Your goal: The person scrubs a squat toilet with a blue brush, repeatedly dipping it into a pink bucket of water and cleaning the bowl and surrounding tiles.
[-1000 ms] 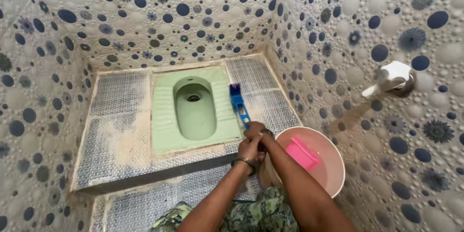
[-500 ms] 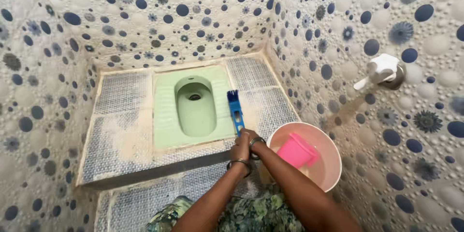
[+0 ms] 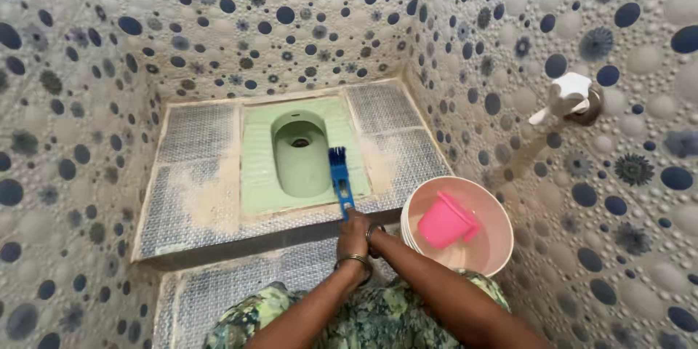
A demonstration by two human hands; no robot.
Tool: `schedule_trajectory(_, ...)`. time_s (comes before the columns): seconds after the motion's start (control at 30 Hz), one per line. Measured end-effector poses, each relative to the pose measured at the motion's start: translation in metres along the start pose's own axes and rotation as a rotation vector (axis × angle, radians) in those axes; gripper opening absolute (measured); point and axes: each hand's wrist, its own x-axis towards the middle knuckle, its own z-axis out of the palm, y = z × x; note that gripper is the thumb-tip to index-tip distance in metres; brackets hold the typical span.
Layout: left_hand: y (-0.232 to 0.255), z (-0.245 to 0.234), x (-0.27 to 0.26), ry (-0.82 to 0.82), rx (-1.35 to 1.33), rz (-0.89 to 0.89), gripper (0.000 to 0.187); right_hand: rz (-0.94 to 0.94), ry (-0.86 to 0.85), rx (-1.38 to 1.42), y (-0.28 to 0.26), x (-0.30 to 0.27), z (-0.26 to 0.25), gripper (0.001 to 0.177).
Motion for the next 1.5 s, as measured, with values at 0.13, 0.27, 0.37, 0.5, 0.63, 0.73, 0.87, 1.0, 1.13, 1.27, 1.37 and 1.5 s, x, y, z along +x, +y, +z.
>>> schedule_trajectory(0.13, -0.011, 0.006, 0.019, -0.097, -0.025, 0.096, 0.062, 0.068, 0.028, -0.630, -0.019, 0.001, 0.002, 0.028)
schedule_trajectory(0.27, -0.021, 0.013, 0.027, -0.044, 0.267, 0.097, 0.082, -0.099, -0.023, -0.892, -0.015, -0.005, -0.002, 0.035)
schedule_trajectory(0.37, -0.025, 0.018, 0.011, -0.011, -0.097, -0.068, 0.086, -0.327, -0.121, -0.790, -0.001, -0.017, -0.005, 0.040)
schedule_trajectory(0.5, -0.013, 0.017, -0.005, 0.034, -0.195, -0.108, 0.090, -0.132, -0.096, -0.306, 0.008, -0.026, -0.016, 0.039)
schedule_trajectory(0.63, -0.015, 0.021, -0.007, -0.107, -0.188, -0.124, 0.088, -0.040, -0.087, -0.198, 0.016, -0.036, -0.020, 0.037)
schedule_trajectory(0.73, -0.023, 0.034, 0.002, -0.099, -0.253, -0.139, 0.081, 0.013, -0.087, -0.118, 0.026, -0.037, -0.025, 0.036)
schedule_trajectory(0.87, -0.023, 0.059, 0.025, -0.029, -0.281, -0.217, 0.072, 0.073, -0.082, -0.011, 0.042, -0.027, -0.037, 0.035)
schedule_trajectory(1.0, -0.004, 0.063, 0.062, -0.136, -0.209, -0.110, 0.072, 0.123, -0.042, 0.074, 0.050, -0.004, -0.052, 0.033)
schedule_trajectory(1.13, 0.009, 0.066, 0.074, -0.098, -0.110, -0.073, 0.083, 0.128, -0.021, 0.155, 0.060, 0.016, -0.064, 0.032)
schedule_trajectory(1.27, 0.011, 0.077, 0.055, 0.146, -0.026, -0.133, 0.084, 0.094, -0.054, 0.228, 0.072, 0.020, -0.059, 0.031)
schedule_trajectory(1.37, 0.021, 0.069, 0.056, 0.100, -0.047, 0.004, 0.079, 0.118, -0.021, 0.240, 0.069, 0.035, -0.056, 0.030)
schedule_trajectory(1.5, 0.034, 0.049, 0.082, -0.151, -0.281, -0.072, 0.086, 0.176, 0.031, 0.220, 0.062, 0.063, -0.059, 0.029)
